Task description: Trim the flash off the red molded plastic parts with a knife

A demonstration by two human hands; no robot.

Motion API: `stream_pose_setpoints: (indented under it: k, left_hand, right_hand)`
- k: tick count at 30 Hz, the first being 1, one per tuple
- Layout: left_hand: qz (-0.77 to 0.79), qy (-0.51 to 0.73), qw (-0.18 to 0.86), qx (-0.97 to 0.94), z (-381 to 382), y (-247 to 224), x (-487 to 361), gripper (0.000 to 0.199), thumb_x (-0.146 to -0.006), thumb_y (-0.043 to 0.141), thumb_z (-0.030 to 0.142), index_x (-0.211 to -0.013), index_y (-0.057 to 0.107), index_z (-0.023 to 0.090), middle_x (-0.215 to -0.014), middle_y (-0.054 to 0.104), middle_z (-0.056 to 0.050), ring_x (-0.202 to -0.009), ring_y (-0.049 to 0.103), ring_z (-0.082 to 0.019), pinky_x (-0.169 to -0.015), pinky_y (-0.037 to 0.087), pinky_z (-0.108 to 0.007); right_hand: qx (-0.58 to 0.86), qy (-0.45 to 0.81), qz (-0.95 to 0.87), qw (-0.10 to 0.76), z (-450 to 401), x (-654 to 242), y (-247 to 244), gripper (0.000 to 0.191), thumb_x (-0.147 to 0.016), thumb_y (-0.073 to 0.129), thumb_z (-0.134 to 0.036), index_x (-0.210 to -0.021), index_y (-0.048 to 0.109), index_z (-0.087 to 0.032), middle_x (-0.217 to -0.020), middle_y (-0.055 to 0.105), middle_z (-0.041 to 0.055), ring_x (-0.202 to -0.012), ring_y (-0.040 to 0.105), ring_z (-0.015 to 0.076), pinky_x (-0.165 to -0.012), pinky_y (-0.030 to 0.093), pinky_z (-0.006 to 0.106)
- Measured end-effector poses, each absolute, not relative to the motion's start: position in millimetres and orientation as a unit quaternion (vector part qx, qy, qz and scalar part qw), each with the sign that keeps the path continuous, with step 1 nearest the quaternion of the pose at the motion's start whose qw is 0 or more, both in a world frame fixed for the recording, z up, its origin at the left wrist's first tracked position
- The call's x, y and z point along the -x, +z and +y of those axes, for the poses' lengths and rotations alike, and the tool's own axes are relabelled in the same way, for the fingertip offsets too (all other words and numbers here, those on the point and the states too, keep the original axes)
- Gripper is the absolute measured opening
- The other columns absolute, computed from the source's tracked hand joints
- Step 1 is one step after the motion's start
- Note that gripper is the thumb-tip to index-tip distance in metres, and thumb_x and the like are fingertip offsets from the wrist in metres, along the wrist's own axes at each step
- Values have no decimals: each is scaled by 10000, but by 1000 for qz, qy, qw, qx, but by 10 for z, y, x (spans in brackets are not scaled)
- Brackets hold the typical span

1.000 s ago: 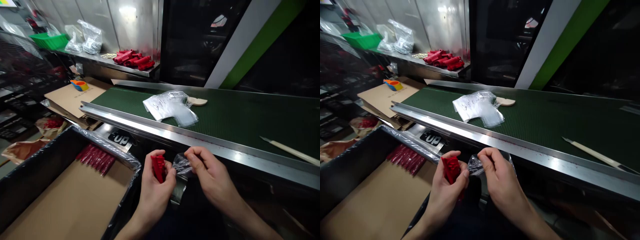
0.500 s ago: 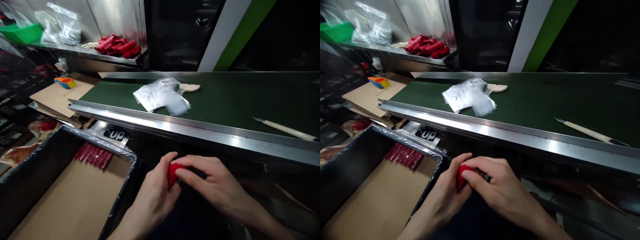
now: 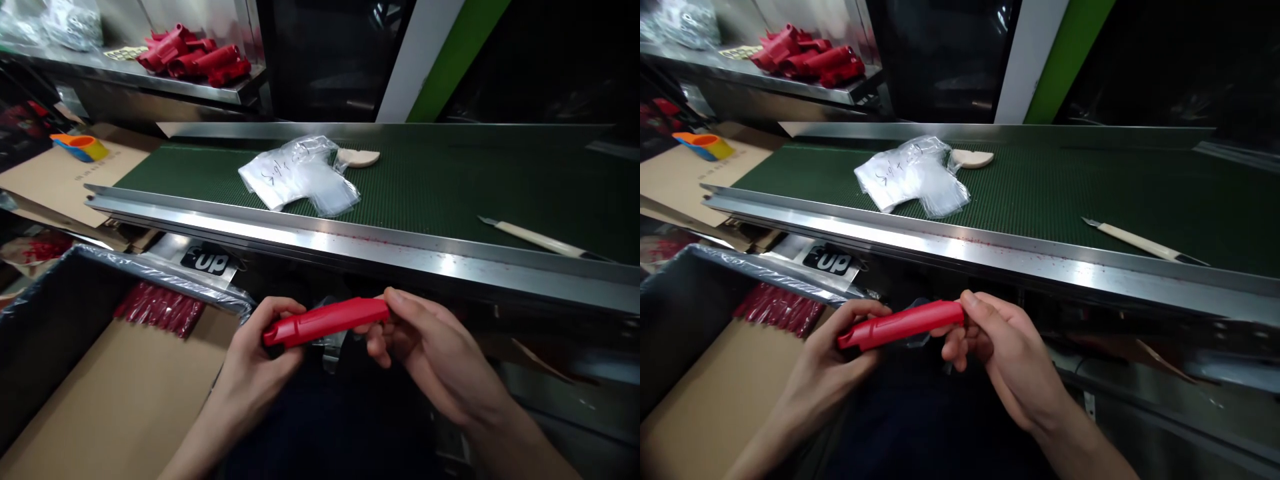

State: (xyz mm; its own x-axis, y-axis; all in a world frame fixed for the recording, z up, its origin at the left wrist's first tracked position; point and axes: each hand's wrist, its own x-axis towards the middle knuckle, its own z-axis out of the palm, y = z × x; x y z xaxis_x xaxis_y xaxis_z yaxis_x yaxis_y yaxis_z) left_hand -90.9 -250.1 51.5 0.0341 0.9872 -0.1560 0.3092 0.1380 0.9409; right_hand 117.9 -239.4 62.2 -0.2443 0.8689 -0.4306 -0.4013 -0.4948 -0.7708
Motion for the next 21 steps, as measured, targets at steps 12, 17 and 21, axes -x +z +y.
stream_pose_setpoints:
  k: [12, 17, 21]
  left_hand:
    - [587, 392, 510, -492, -2516, 530, 893, 333, -690, 566, 74, -983, 596, 231, -885, 616, 52, -743, 543, -94, -645, 400, -177]
    - [575, 399, 533, -475, -2548, 511, 877, 301, -737, 590, 76, -1004, 585, 216, -847, 592, 47, -703, 515, -91, -632, 395, -189]
    - [570, 413, 523, -481, -2553, 489, 882, 270, -773, 608, 82, -995, 611, 235, -923, 607, 45, -789, 551, -94, -690, 412, -181]
  right_hand:
    - [481, 686, -370, 401, -2520, -1232, 572, 256, -919, 590, -406, -911, 722, -187, -791, 670, 34, -632, 588, 84, -560, 484, 164]
    - [494, 683, -366, 394, -2603, -1272, 494, 251, -898, 618, -402, -856, 737, -185, -741, 677, 43, -582, 576, 74, -511, 484, 138]
    - [524, 625, -410, 408, -2722, -1370, 371, 157, -846, 687, -360, -911, 756, -234, -748, 709, 41, -577, 626, 109, -507, 529, 177]
